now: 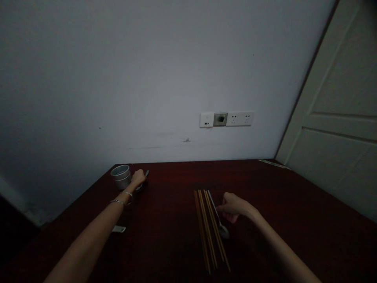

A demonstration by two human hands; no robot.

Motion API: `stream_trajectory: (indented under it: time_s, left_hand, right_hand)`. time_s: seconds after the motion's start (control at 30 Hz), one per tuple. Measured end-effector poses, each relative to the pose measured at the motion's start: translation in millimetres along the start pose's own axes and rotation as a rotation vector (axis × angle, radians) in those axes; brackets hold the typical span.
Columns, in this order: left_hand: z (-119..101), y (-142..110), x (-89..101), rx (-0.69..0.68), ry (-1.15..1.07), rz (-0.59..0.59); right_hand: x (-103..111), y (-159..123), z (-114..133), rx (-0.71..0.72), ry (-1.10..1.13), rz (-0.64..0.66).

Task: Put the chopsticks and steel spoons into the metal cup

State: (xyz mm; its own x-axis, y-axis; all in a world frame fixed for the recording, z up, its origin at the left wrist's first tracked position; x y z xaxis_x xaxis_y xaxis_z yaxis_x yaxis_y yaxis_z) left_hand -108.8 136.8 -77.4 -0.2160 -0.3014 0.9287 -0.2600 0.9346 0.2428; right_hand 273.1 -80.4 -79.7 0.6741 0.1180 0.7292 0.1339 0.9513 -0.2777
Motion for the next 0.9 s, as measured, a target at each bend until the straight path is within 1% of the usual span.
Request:
stream_trajectory:
  time_s: [0.07, 0.13, 0.2, 0.3, 0.43, 0.5, 0.6, 0.67, 0.77, 0.83, 0.9]
  left_hand:
    - [-7, -2, 7.5, 0.002, -0.058, -0.021]
    - [-20, -6, 16.2, 0.0, -0.14, -0.024]
    - [-37, -13, 25.4, -0.01, -0.25, -0.003]
    - [-71, -31, 39.1, -0.053, -0.448, 0.063]
    - [-121, -71, 56.7, -0.131, -0.673, 0.164]
    - [-144, -96, 63.1, -0.121, -0.897, 0.27]
    - [-171, -134, 67.9, -0.126, -1.043, 0.335]
    - [-184, -156, 67.7, -0.156, -1.087, 0.358]
    - [-198, -184, 65.6, -0.198, -1.16, 0.384]
    - [-204, -198, 64.5, -0.192, -1.2, 0.395]
    - [-209, -209, 63.8, -0.156, -1.214, 0.404]
  right_hand:
    - [5, 0, -1, 0.003, 0.02, -0.048]
    - [9, -1, 1, 0.011, 0.051, -0.096]
    - [13, -3, 6, 0.041, 0.087, -0.146]
    - [17, -5, 18, 0.131, 0.145, -0.252]
    - [20, -9, 40, 0.299, 0.227, -0.446]
    - [23, -14, 51, 0.357, 0.251, -0.552]
    - [27, -25, 63, 0.419, 0.293, -0.662]
    - [30, -33, 67, 0.442, 0.302, -0.701]
    - [33, -40, 66, 0.444, 0.252, -0.74]
    - [34, -44, 63, 0.426, 0.217, -0.759]
    - [35, -46, 59, 0.413, 0.203, -0.782]
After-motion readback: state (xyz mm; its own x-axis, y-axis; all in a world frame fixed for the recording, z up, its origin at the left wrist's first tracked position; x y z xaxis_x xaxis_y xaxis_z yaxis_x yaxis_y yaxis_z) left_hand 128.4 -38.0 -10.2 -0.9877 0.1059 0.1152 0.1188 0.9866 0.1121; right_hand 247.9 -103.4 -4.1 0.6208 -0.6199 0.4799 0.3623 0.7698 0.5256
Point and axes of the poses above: each hand's wrist, its own y-axis towards the middle knuckle, its own x-axis out of the back of the hand, z = x × y, the point moved 2 cm from there along y, towards the middle knuckle, and after that the axes turned 15 degrees about -z, right-handed, at the moved point
